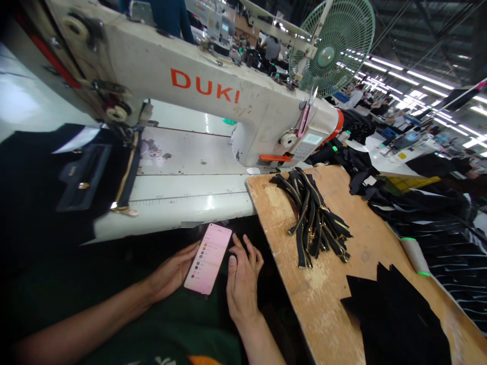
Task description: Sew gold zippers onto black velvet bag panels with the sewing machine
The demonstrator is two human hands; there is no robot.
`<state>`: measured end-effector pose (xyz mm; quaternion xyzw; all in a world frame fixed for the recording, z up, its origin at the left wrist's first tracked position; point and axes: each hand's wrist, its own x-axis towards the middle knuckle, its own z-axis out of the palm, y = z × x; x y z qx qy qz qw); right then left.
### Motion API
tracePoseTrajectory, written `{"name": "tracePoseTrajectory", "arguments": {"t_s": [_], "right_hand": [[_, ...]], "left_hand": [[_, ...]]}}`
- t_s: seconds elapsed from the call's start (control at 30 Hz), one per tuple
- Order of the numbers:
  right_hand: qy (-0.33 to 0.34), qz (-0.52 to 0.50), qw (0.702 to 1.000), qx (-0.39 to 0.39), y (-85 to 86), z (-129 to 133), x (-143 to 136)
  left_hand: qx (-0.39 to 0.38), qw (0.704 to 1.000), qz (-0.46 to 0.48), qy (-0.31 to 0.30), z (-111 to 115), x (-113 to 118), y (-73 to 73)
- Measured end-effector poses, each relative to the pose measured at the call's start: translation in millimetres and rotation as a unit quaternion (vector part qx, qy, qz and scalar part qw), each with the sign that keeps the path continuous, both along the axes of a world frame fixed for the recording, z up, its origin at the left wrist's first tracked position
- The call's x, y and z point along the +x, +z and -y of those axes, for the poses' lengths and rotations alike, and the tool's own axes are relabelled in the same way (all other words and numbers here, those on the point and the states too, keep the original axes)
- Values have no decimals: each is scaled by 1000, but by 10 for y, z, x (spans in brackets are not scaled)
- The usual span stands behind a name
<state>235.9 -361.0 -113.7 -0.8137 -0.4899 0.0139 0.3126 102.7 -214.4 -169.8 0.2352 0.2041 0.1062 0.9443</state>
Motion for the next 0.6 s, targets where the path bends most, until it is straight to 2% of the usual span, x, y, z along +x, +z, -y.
{"name": "tracePoseTrajectory", "arguments": {"t_s": [0.6], "right_hand": [[6,-3,1000,-6,11,-13,-18]], "left_hand": [[-4,1000,-5,5,8,2,-18]]}}
